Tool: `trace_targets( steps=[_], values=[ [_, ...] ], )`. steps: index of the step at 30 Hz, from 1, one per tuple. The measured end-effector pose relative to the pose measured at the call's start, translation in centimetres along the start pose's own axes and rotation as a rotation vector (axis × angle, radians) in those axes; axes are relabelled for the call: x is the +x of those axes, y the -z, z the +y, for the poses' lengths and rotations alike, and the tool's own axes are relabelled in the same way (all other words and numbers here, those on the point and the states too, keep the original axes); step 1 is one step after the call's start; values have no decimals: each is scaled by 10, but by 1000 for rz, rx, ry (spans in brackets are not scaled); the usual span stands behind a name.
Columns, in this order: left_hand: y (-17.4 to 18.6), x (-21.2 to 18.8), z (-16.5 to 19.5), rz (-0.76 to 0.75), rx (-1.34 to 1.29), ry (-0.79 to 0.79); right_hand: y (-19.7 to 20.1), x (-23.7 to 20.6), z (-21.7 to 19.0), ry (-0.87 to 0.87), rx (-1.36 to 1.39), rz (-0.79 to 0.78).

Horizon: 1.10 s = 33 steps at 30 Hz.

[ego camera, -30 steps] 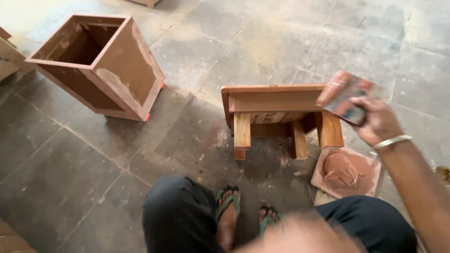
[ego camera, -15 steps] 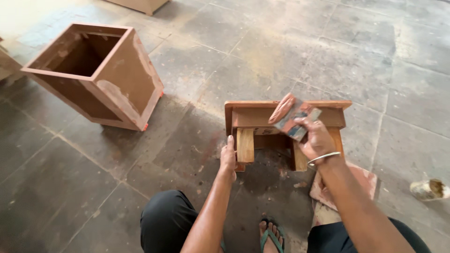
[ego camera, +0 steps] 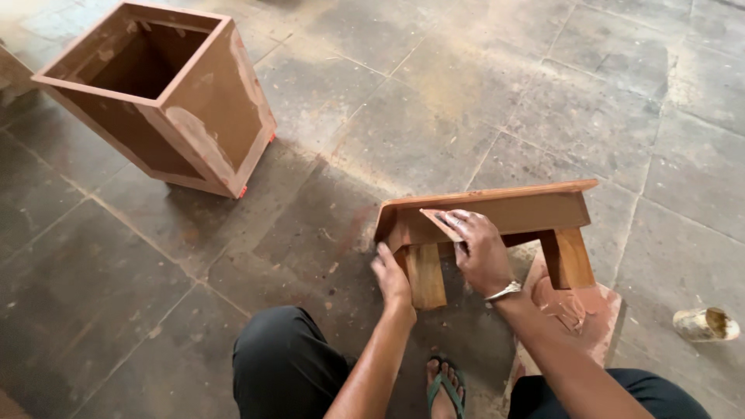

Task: The person applies a dark wood finish to a small wooden stool using a cloth and a small card. They dip the cloth into a can of finish and wipe the stool's surfaces, then use the card to smooth the finish on the top.

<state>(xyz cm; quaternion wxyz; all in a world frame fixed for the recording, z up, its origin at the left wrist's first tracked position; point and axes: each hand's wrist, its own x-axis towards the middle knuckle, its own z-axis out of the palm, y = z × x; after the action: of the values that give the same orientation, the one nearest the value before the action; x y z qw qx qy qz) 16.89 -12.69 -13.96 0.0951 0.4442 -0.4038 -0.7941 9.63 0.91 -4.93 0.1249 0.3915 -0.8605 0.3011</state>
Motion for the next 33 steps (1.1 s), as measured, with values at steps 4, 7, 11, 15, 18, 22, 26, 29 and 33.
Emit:
trace_targets(
  steps=[4, 7, 11, 15, 18, 22, 26, 29, 33],
  values=[
    [-9, 15, 65, -25, 125, -315, -25, -6, -23, 76, -336, -10],
    [-18, 36, 115, -175, 491, -404, -31, -22, -42, 141, -512, -110],
    [-19, 43, 137, -230, 1031, -540, -10, -17, -34, -16, -485, -415],
    [-12, 41, 137, -189, 1048, -735, 17, 20, 4, 40, -510, -230],
    [-12, 43, 141, -223, 1071, -789, 12, 30, 11, 40, -478, -226],
    [-15, 45, 148, -205, 1123, -771, 4, 10, -3, 190, -570, -405],
    [-18, 45, 155, -204, 1126, -802, 15, 7, -2, 237, -360, -317],
    [-19, 42, 158, -203, 1117, -771, 12, 30, 3, 158, -337, -250],
    [-20, 40, 160, -222, 1144, -709, -9, 42, -8, 195, -397, -286]
  ],
)
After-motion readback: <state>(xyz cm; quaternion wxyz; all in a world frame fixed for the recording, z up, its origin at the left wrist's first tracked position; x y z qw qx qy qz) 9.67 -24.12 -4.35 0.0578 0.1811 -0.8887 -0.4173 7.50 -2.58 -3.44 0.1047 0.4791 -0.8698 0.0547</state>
